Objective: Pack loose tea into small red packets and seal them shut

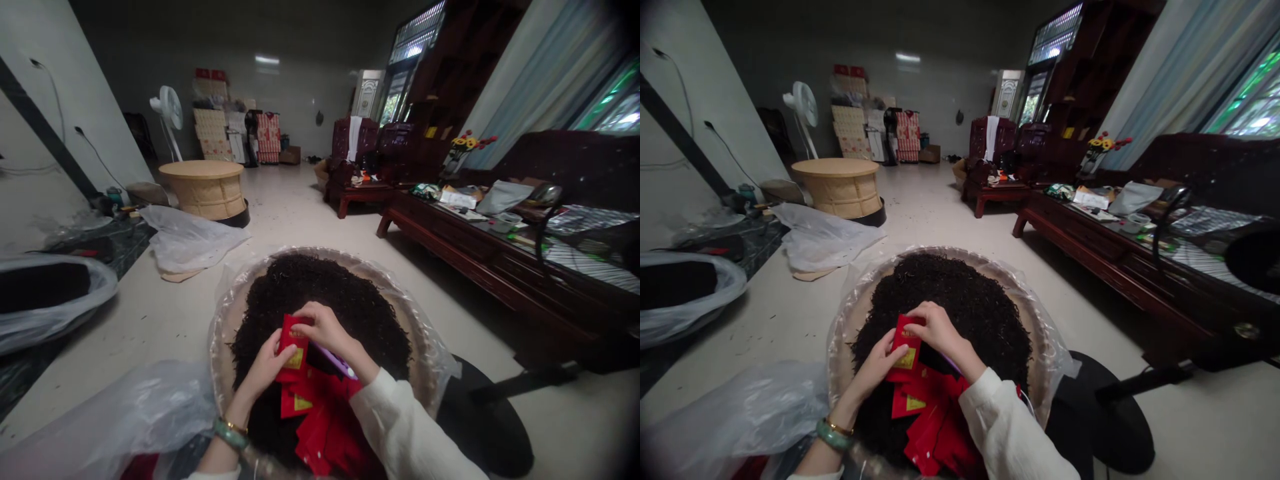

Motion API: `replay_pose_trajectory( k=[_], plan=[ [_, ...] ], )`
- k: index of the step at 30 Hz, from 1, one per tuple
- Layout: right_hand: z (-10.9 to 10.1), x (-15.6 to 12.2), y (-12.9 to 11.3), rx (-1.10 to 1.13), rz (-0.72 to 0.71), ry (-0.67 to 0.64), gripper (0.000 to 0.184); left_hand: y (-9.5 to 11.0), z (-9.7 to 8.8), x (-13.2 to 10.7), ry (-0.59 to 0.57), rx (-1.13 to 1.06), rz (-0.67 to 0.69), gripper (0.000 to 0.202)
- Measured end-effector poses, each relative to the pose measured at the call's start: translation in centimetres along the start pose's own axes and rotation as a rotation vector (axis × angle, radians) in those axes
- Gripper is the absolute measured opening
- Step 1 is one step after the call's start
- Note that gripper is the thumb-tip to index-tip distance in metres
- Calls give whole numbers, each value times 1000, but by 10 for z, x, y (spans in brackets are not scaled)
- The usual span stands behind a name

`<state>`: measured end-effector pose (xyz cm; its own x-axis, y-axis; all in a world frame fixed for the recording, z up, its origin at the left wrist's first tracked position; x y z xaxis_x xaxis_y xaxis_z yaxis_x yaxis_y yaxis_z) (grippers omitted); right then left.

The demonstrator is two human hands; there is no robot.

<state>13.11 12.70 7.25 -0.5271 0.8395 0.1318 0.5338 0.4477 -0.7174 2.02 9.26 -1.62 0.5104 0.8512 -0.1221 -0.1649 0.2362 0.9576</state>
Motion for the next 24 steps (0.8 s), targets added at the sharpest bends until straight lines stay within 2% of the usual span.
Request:
replay_pose_trajectory(
  k=[2, 3, 6, 9, 13, 17, 20, 22, 24],
  plan=[
    [-7, -2, 2, -10, 48, 90, 37, 2, 1, 1, 0, -10, 6, 59],
    [-7, -2, 1, -50, 60, 90, 44, 4, 1, 1, -1, 0, 11, 57],
    [1, 4, -6, -247, 49, -8, 36, 8, 1, 2, 24, 76, 24, 47],
    [9, 9, -9, -363, 26, -68, 41, 9, 5, 2, 26, 88, -1, 44],
    [16, 11, -8, -367, 11, -49, 39, 6, 13, 2, 14, -21, 2, 45],
    [19, 11, -4, -318, 19, -37, 41, 0, 17, 3, 82, -10, -25, 42],
    [10, 5, 10, -230, 142, -9, 44, -6, 16, 2, 128, -36, -81, 39],
    [0, -7, 27, -210, 295, 21, 41, -9, 13, 1, 153, -111, -102, 44],
    [-3, -27, 46, -266, 453, -3, 32, -9, 6, -1, 201, -178, -96, 50]
  ],
)
Point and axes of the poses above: each hand's wrist, its own x-axis towards the middle knuckle, its own z-axis out of the palm, y = z × x, the point moved 8 cm from there along x, towards the middle knuckle, and after that the axes turned 12 degrees about -y, right-handed, at the moved point
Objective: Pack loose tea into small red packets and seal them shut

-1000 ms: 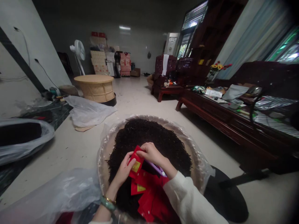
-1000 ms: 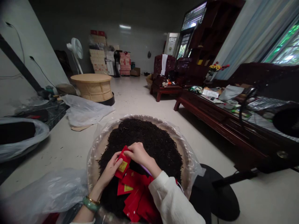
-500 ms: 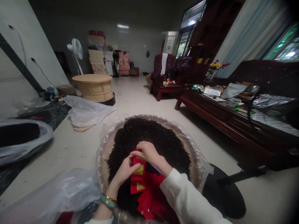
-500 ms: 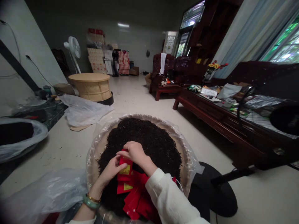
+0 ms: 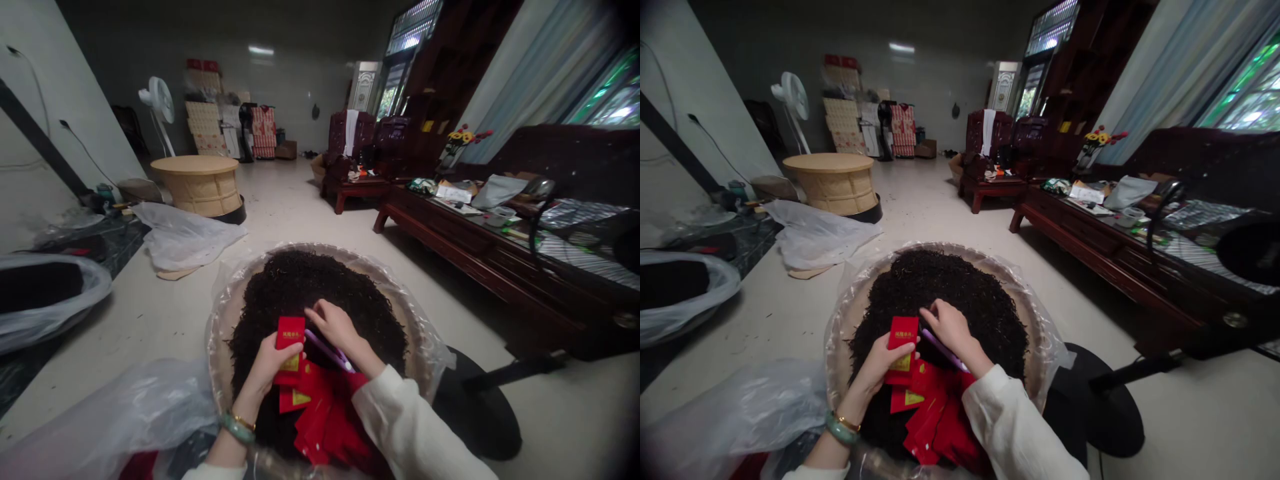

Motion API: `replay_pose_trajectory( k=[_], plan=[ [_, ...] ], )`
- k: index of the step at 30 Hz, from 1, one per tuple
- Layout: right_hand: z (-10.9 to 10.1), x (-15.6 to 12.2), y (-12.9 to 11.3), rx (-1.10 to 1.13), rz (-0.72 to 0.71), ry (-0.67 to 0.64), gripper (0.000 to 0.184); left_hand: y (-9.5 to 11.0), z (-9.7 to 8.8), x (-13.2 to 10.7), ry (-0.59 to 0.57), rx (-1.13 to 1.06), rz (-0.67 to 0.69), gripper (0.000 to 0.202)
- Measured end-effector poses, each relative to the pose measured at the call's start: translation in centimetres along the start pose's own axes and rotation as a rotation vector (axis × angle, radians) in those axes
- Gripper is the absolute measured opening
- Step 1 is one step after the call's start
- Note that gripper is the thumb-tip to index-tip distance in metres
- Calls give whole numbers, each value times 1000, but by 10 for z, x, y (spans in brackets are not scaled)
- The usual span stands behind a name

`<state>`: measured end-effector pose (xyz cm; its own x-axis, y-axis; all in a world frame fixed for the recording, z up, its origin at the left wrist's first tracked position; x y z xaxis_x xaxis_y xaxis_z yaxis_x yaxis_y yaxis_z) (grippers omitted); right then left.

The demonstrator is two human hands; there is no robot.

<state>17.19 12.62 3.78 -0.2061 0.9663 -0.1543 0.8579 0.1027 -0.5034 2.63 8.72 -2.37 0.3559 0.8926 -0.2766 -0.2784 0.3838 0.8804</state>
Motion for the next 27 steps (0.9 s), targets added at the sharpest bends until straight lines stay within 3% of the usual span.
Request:
replay_pose_trajectory(
  k=[1, 3, 6, 12, 14, 18, 20, 23, 27],
  plan=[
    [6, -5, 12, -57, 53, -56, 34, 0, -4, 0, 23, -24, 4, 52],
    [23, -15, 35, -150, 157, -180, 62, 1, -10, 2, 53, -51, 8, 53],
    [43, -24, 49, -96, 127, -256, 80, -2, -12, 6, 57, -64, 1, 49],
    [58, -20, 57, 76, 75, -173, 46, -6, -10, 6, 40, -66, -13, 49],
    [50, -16, 59, 118, 34, -70, 46, -5, -13, 4, 51, -63, -10, 51],
    [9, -14, 65, 249, -39, 146, 49, -1, -13, 0, 48, -20, -2, 53],
    [-2, -12, 63, 376, -57, 42, 50, 0, -10, 0, 27, 18, -6, 51],
    [-3, -17, 39, 445, -150, -267, 56, 3, -2, -1, -22, 78, -7, 47],
    [-10, -25, 1, 352, -322, -308, 50, 10, 9, -1, -88, 175, 26, 39]
  ],
)
Point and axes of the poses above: each hand's wrist, its own x-axis towards the middle knuckle, its own z-axis out of the palm, y = z × x, the point moved 8 cm from there along x, towards the middle knuckle, and after that the axes turned 12 degrees about -y, right-handed, at the moved point
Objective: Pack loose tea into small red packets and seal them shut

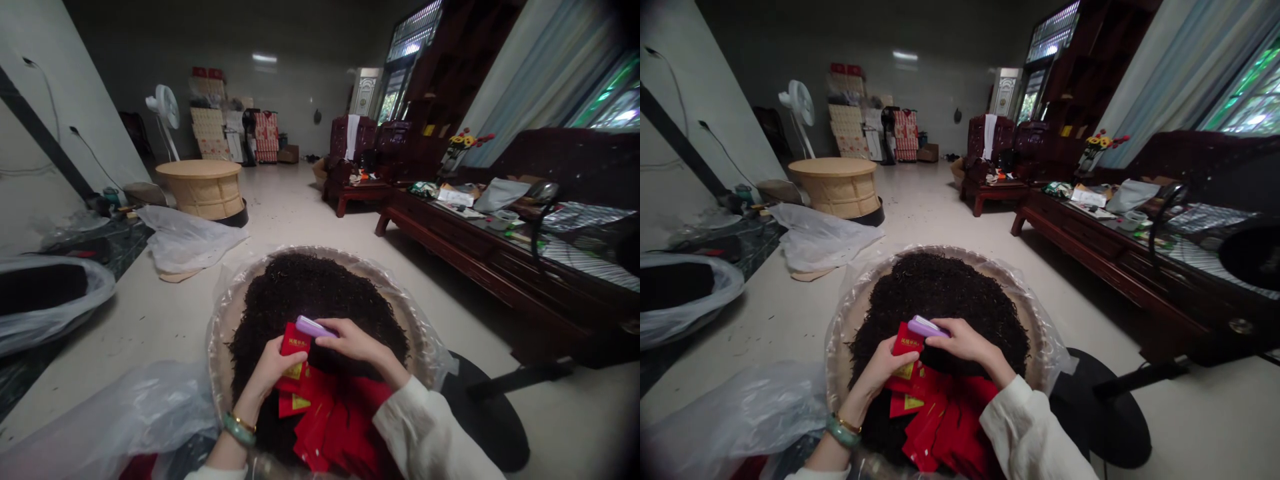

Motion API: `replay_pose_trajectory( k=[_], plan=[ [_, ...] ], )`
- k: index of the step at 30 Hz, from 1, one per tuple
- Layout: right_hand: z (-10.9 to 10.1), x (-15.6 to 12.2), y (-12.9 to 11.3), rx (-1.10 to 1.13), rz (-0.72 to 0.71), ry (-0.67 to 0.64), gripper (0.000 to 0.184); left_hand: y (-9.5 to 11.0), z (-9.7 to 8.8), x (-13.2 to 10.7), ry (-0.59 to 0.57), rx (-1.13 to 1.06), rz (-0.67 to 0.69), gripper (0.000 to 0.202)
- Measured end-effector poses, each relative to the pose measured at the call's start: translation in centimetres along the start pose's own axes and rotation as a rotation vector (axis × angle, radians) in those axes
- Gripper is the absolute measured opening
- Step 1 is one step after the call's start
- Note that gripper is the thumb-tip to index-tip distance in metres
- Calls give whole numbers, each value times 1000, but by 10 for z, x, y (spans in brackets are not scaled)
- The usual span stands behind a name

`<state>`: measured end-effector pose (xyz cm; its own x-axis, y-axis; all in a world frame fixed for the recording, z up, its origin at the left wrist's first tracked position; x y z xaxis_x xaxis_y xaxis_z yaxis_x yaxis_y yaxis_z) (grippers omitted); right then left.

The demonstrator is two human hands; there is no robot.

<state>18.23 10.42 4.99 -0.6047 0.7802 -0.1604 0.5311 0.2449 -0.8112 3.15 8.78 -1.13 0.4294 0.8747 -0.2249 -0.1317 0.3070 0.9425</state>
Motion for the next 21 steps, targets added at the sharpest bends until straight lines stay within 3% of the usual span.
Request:
replay_pose_trajectory(
  k=[5, 10, 21],
  plan=[
    [9, 12, -12, 3, 25, 1, 44, 6, 5, 0, -30, 103, 19, 36],
    [12, 17, -11, 37, 55, 13, 33, 0, 5, -2, -24, 73, -40, 33],
    [12, 16, -8, -26, 70, 70, 30, -3, 7, -1, -35, 23, -34, 35]
  ],
)
Point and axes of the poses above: each hand's wrist, its own x-axis towards the middle knuckle, its own z-axis out of the palm, y = z × x, the point moved 8 cm from there along x, towards the middle knuckle, and after that the axes turned 12 degrees about -y, right-handed, at the moved point
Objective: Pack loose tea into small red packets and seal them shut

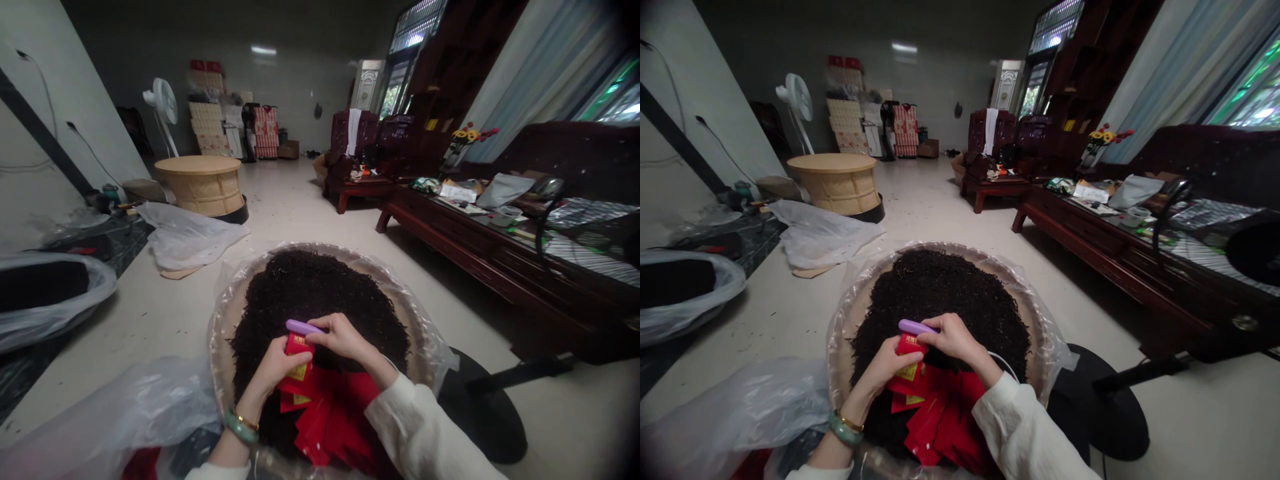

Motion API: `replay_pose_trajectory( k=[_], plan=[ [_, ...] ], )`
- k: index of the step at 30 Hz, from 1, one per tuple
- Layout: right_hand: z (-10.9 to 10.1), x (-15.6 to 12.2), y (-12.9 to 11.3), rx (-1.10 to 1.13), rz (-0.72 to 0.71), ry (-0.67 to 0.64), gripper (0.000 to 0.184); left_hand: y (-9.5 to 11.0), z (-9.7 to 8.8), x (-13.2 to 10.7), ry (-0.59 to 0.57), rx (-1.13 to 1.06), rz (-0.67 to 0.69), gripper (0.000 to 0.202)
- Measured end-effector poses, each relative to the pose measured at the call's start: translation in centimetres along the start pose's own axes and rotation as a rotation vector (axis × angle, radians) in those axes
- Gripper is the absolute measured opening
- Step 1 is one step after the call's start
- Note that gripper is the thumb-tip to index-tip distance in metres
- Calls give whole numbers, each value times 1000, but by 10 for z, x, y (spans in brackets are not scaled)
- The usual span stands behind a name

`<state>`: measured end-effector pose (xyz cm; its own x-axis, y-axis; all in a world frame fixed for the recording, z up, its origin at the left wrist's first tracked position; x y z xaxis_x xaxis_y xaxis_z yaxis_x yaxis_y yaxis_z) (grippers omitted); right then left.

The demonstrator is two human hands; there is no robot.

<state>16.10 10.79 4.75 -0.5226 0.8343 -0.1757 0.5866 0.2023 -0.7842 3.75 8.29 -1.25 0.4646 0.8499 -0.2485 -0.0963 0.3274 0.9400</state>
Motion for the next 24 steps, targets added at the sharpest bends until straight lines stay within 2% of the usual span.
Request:
replay_pose_trajectory(
  k=[9, 12, 16, 19, 24],
  plan=[
    [1, 0, 1, 6, 14, -1, 30, -8, -2, 1, -17, -5, -13, 41],
    [0, -1, -2, -22, -10, -5, 30, -6, -1, 1, -24, -55, 5, 50],
    [1, -2, -5, -53, -10, -4, 28, 8, -8, 3, 58, -134, 111, 63],
    [2, -2, -4, -34, 15, 1, 28, 15, -13, 5, 123, -130, 149, 57],
    [3, -1, -2, -3, 45, 0, 33, 18, -14, 6, 158, -118, 170, 50]
  ],
)
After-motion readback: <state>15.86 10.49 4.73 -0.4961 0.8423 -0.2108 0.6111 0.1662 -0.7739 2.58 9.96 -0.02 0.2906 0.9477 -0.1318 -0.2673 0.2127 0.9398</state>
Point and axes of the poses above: each hand's wrist, its own x-axis towards the middle knuckle, its own z-axis out of the palm, y = z × x, the point moved 8 cm from there along x, towards the middle knuckle, and after that the axes turned 12 degrees about -y, right-handed, at the moved point
